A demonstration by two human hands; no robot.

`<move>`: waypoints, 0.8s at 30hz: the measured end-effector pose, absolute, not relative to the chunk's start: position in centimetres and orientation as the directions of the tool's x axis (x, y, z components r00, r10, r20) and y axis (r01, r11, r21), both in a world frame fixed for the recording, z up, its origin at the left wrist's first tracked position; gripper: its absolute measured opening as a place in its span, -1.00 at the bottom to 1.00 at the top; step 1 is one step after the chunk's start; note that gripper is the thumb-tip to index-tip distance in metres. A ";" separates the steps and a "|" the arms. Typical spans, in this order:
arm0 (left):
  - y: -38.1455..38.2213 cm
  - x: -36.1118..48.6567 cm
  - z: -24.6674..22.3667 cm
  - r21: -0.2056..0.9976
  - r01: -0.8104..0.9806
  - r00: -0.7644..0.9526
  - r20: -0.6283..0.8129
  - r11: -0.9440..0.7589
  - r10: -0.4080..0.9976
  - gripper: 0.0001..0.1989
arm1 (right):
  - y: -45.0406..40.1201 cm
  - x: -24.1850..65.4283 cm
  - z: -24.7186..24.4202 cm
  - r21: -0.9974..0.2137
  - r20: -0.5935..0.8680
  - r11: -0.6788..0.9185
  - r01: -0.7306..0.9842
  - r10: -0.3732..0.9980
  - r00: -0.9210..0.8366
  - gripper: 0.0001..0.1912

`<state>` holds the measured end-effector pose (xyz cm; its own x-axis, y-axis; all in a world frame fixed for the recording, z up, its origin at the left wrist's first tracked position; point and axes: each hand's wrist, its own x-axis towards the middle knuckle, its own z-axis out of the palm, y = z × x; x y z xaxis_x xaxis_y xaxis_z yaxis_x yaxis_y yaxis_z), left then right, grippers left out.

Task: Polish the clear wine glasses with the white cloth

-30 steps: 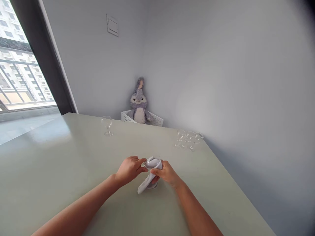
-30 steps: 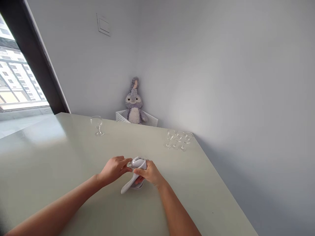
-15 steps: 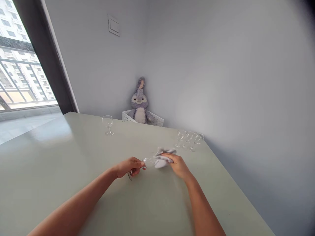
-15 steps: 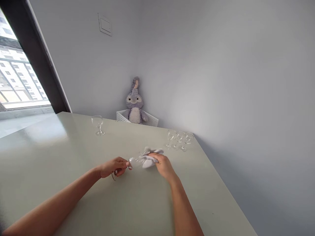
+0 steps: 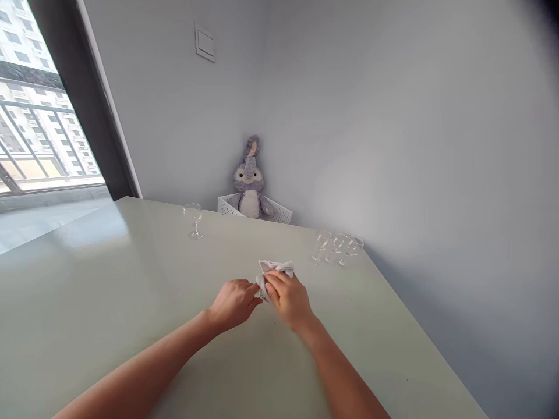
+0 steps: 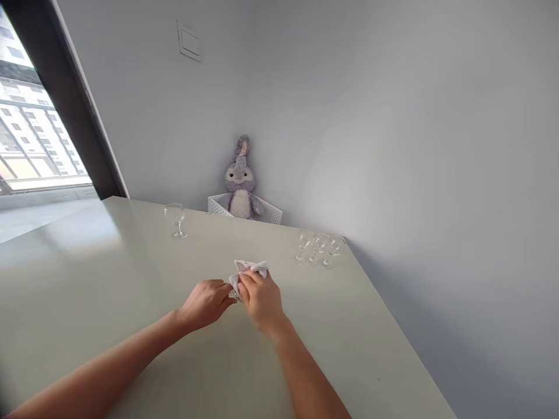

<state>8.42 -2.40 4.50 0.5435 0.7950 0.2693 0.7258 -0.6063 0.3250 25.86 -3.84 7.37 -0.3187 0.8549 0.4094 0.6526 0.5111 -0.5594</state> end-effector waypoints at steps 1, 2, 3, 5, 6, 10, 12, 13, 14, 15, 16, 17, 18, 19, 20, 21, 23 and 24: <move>-2.6 8.5 4.5 0.263 0.708 0.579 0.315 -0.655 0.752 -0.79 | -3.3 26.5 7.4 -0.669 0.359 0.449 0.592 0.893 -0.272 -0.69; -2.7 8.6 4.5 0.230 0.692 0.598 0.348 -0.684 0.722 -0.76 | -2.9 27.2 7.3 -0.781 0.290 0.373 0.501 0.927 -0.239 -0.69; -2.7 8.6 4.4 0.219 0.681 0.605 0.370 -0.699 0.705 -0.73 | -2.5 27.7 7.2 -0.879 0.210 0.282 0.385 0.953 -0.217 -0.67; -2.7 8.9 4.1 0.236 0.681 0.589 0.387 -0.693 0.710 -0.67 | -2.0 28.2 6.6 -0.990 0.063 0.081 0.111 0.985 -0.161 -0.65; -2.7 9.0 4.0 0.257 0.694 0.565 0.384 -0.672 0.730 -0.64 | -1.9 28.1 6.1 -0.999 0.005 0.002 -0.035 0.994 -0.106 -0.66; -2.8 9.8 3.5 0.362 0.765 0.415 0.355 -0.533 0.838 -0.59 | -2.6 25.6 4.5 -0.859 -0.129 -0.063 -0.507 0.987 0.096 -0.65; -2.9 10.2 3.4 0.415 0.765 0.341 0.386 -0.492 0.857 -0.58 | -3.4 24.0 4.3 -0.813 -0.116 -0.053 -0.579 0.991 0.072 -0.54; -3.0 10.3 3.4 0.437 0.757 0.311 0.414 -0.487 0.855 -0.57 | -3.8 23.3 4.4 -0.815 -0.092 -0.052 -0.578 0.995 0.040 -0.49; -3.0 10.4 3.4 0.451 0.749 0.284 0.444 -0.486 0.850 -0.56 | -4.3 22.7 4.6 -0.827 -0.067 -0.053 -0.560 0.998 0.005 -0.46; -3.0 10.6 3.3 0.456 0.747 0.258 0.472 -0.484 0.843 -0.53 | -4.7 22.2 4.8 -0.843 -0.044 -0.049 -0.536 0.999 -0.023 -0.45; -3.1 10.7 3.3 0.455 0.751 0.233 0.497 -0.479 0.836 -0.51 | -5.1 21.8 5.1 -0.859 -0.022 -0.041 -0.511 0.999 -0.042 -0.46; -3.1 10.8 3.2 0.451 0.757 0.212 0.516 -0.473 0.830 -0.48 | -5.5 21.5 5.3 -0.872 -0.004 -0.029 -0.489 0.999 -0.052 -0.50; -3.2 10.9 3.1 0.448 0.763 0.196 0.528 -0.467 0.826 -0.45 | -5.8 21.3 5.5 -0.882 0.015 -0.012 -0.471 0.998 -0.054 -0.54; -3.4 11.1 3.0 0.448 0.764 0.188 0.535 -0.465 0.824 -0.43 | -6.0 21.2 5.6 -0.890 0.039 0.011 -0.456 0.998 -0.052 -0.57; -3.5 11.2 3.0 0.452 0.758 0.189 0.537 -0.469 0.822 -0.41 | -6.1 21.1 5.6 -0.895 0.063 0.033 -0.444 0.997 -0.054 -0.58; -3.7 11.4 3.0 0.459 0.746 0.200 0.536 -0.482 0.820 -0.39 | -6.1 21.1 5.6 -0.899 0.083 0.049 -0.435 0.995 -0.061 -0.58; -4.2 11.6 3.2 0.484 0.708 0.235 0.527 -0.515 0.817 -0.36 | -5.9 21.2 5.3 -0.906 0.096 0.049 -0.420 0.991 -0.090 -0.57; -4.3 11.7 3.4 0.510 0.680 0.250 0.515 -0.527 0.820 -0.35 | -5.7 21.4 5.2 -0.909 0.087 0.035 -0.414 0.990 -0.109 -0.57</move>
<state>11.67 -4.31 3.44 0.2497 0.8199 0.5151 0.6799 -0.5272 0.5097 21.40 -5.72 5.15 -0.1086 0.9903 0.0871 -0.4144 0.0346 -0.9094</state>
